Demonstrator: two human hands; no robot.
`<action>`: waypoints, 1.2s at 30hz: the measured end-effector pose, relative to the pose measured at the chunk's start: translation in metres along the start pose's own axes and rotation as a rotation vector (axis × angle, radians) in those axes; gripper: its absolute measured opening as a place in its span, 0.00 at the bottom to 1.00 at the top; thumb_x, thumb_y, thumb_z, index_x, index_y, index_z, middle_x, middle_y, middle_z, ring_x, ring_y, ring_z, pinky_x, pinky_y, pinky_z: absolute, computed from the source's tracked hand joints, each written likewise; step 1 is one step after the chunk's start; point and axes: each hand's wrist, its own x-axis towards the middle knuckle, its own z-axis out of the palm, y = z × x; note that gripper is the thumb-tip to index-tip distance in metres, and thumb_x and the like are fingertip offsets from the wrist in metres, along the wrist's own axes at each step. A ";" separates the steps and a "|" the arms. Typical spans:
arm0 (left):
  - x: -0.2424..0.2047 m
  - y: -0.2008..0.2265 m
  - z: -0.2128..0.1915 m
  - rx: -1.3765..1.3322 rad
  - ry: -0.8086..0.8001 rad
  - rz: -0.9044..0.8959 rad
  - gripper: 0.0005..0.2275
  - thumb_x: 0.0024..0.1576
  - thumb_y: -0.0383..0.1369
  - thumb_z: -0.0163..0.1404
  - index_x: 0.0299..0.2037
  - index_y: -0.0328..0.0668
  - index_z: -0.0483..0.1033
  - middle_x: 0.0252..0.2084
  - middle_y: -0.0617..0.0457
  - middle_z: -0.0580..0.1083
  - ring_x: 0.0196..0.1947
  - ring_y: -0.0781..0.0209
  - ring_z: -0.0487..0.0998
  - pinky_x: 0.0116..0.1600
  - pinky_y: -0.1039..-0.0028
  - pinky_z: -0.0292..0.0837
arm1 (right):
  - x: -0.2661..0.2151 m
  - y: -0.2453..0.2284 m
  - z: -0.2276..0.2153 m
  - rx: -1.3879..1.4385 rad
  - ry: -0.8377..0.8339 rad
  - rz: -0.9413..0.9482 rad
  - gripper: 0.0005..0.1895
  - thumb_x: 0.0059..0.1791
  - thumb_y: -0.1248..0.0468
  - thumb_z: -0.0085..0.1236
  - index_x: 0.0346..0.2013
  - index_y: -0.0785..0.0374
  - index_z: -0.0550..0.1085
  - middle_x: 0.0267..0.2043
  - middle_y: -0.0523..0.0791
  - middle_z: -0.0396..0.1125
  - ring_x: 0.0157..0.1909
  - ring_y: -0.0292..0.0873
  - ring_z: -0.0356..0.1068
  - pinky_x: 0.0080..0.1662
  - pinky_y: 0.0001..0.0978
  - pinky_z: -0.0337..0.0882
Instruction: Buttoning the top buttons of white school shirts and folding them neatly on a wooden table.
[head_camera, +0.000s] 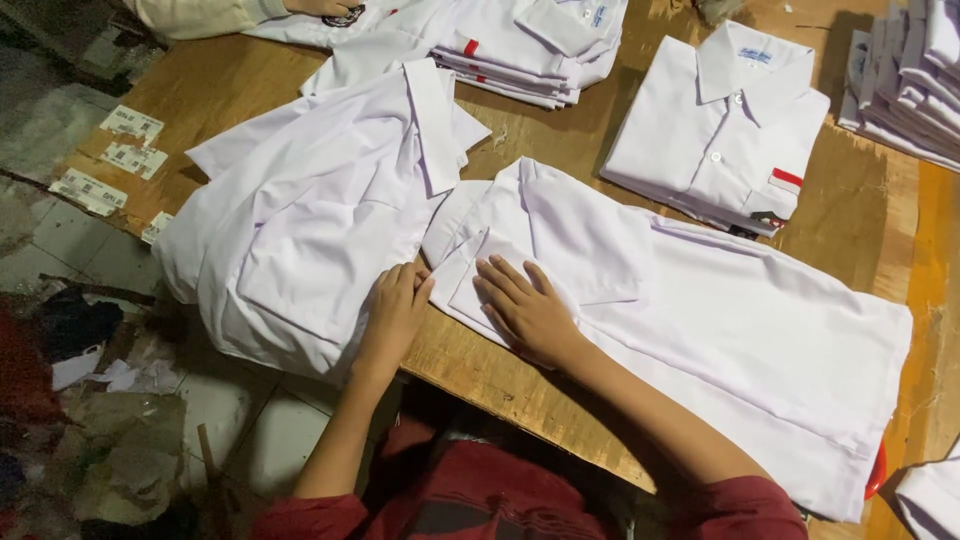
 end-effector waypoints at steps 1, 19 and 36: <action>0.000 0.000 0.001 0.016 -0.012 -0.005 0.06 0.64 0.34 0.50 0.43 0.41 0.72 0.33 0.47 0.71 0.39 0.45 0.76 0.48 0.59 0.71 | 0.000 0.000 -0.001 -0.007 0.023 -0.007 0.20 0.59 0.55 0.40 0.64 0.54 0.68 0.71 0.44 0.61 0.75 0.43 0.55 0.68 0.45 0.50; -0.009 0.017 -0.015 -0.203 -0.074 -0.186 0.09 0.65 0.39 0.48 0.42 0.44 0.76 0.35 0.49 0.75 0.44 0.51 0.74 0.49 0.65 0.70 | 0.026 0.022 0.013 0.262 0.147 0.295 0.22 0.58 0.53 0.47 0.59 0.65 0.66 0.52 0.50 0.63 0.53 0.53 0.68 0.49 0.43 0.69; 0.008 0.035 -0.037 -0.053 -0.051 -0.144 0.12 0.68 0.35 0.42 0.55 0.36 0.71 0.48 0.41 0.74 0.51 0.43 0.77 0.53 0.60 0.74 | 0.029 -0.013 0.001 -0.032 0.074 -0.101 0.20 0.56 0.54 0.48 0.60 0.58 0.69 0.63 0.48 0.64 0.67 0.47 0.61 0.62 0.46 0.56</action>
